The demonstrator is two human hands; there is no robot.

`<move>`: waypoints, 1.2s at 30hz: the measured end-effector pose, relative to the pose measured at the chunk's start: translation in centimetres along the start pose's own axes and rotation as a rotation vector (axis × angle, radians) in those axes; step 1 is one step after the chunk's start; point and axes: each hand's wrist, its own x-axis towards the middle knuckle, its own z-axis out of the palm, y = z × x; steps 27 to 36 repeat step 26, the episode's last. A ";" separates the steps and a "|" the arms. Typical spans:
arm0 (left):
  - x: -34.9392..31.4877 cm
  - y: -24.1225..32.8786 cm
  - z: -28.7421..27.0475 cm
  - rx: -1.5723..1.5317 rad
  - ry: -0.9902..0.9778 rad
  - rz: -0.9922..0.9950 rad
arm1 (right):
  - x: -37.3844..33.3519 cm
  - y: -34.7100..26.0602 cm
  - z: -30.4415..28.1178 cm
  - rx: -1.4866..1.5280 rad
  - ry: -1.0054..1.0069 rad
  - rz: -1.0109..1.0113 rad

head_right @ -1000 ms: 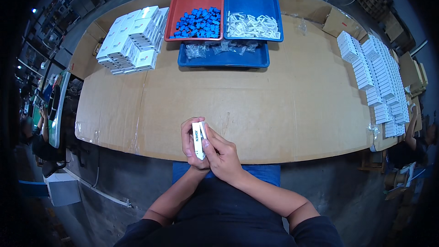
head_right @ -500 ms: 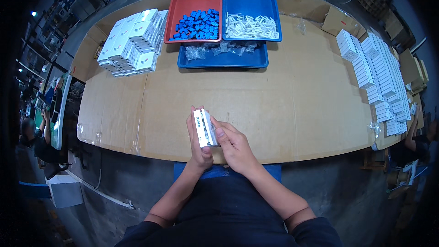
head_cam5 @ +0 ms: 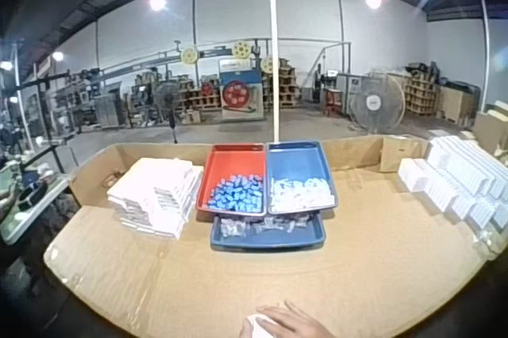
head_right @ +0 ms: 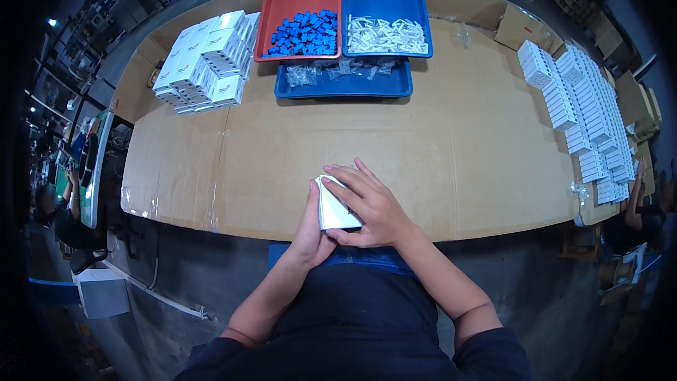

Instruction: Assembling components into a small white plastic electronic enclosure, including adding a circuit board, internal hardware, and snapping the case shut.

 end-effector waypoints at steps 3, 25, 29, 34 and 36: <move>-0.2 -0.2 0.0 0.004 0.015 -0.017 | -0.1 -0.2 0.6 0.027 0.086 -0.039; -0.8 -0.5 -1.2 0.630 -0.032 0.417 | 0.0 -3.6 4.1 0.844 0.475 0.395; -0.6 -0.4 -1.7 0.566 0.012 0.371 | -0.1 -3.7 4.1 0.925 0.438 0.423; -0.6 -0.4 -1.7 0.566 0.012 0.371 | -0.1 -3.7 4.1 0.925 0.438 0.423; -0.6 -0.4 -1.7 0.566 0.012 0.371 | -0.1 -3.7 4.1 0.925 0.438 0.423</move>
